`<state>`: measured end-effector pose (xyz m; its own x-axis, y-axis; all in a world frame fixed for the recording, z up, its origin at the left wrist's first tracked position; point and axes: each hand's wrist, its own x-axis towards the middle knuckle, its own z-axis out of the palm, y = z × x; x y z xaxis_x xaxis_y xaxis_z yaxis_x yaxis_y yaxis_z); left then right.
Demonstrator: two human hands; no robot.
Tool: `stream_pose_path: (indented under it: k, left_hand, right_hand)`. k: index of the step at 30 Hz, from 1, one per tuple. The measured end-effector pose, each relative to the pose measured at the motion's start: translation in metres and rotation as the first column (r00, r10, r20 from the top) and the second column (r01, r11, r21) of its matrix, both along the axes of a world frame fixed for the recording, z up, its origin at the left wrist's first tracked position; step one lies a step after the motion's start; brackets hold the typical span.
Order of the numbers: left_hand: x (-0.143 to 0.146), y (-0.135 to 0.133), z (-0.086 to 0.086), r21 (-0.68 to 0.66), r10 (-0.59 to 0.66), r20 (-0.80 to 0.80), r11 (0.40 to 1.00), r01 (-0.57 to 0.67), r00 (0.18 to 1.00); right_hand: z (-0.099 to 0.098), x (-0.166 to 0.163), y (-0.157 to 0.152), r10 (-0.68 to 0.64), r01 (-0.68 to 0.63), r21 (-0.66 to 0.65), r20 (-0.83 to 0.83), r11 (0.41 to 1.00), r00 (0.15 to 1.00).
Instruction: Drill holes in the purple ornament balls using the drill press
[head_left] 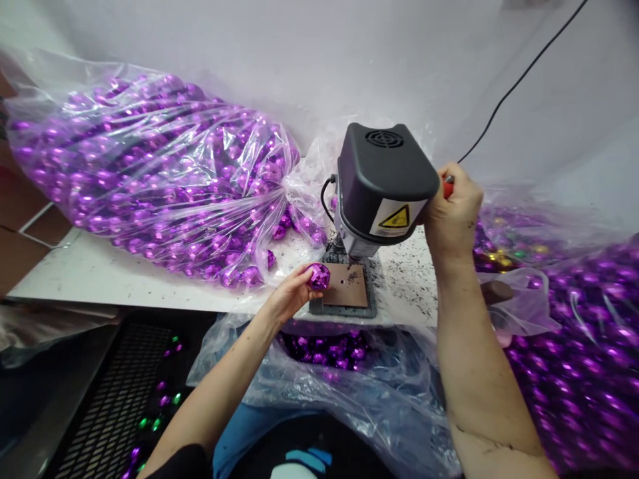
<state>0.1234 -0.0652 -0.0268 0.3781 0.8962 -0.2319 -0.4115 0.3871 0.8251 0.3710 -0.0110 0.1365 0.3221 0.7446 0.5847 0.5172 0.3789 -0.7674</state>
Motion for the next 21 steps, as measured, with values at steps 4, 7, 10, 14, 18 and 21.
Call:
stream_pose_path:
  k: [4,7,10,14,18,21]
  left_hand:
    - [0.01,-0.001,-0.004,0.073,0.053,-0.114,0.996,-0.045,0.992]
    - [0.021,-0.001,-0.007,0.223,0.12,-0.273,0.973,-0.059,0.954]
    - [0.034,0.002,-0.014,0.43,0.237,-0.46,0.903,-0.019,0.856]
    - [0.051,0.008,-0.03,0.619,0.365,-0.592,0.777,0.115,0.719]
    - [0.059,0.012,-0.04,0.719,0.458,-0.626,0.652,0.241,0.631]
    - [0.059,0.015,-0.04,0.732,0.478,-0.646,0.61,0.304,0.595]
  right_hand:
    - [-0.001,0.0,0.0,0.011,-0.011,0.011,-0.013,1.0,1.0]
    - [0.001,-0.001,-0.001,0.021,-0.02,0.011,-0.023,1.0,1.0]
    - [0.002,-0.002,-0.001,0.039,-0.038,0.017,-0.033,0.999,0.999]
    - [0.001,-0.001,0.0,0.052,-0.052,0.028,-0.028,0.998,0.998]
    - [-0.001,0.001,0.001,0.062,-0.062,0.046,-0.005,0.997,0.998]
    - [-0.001,0.001,0.0,0.056,-0.057,0.055,0.008,0.997,0.998]
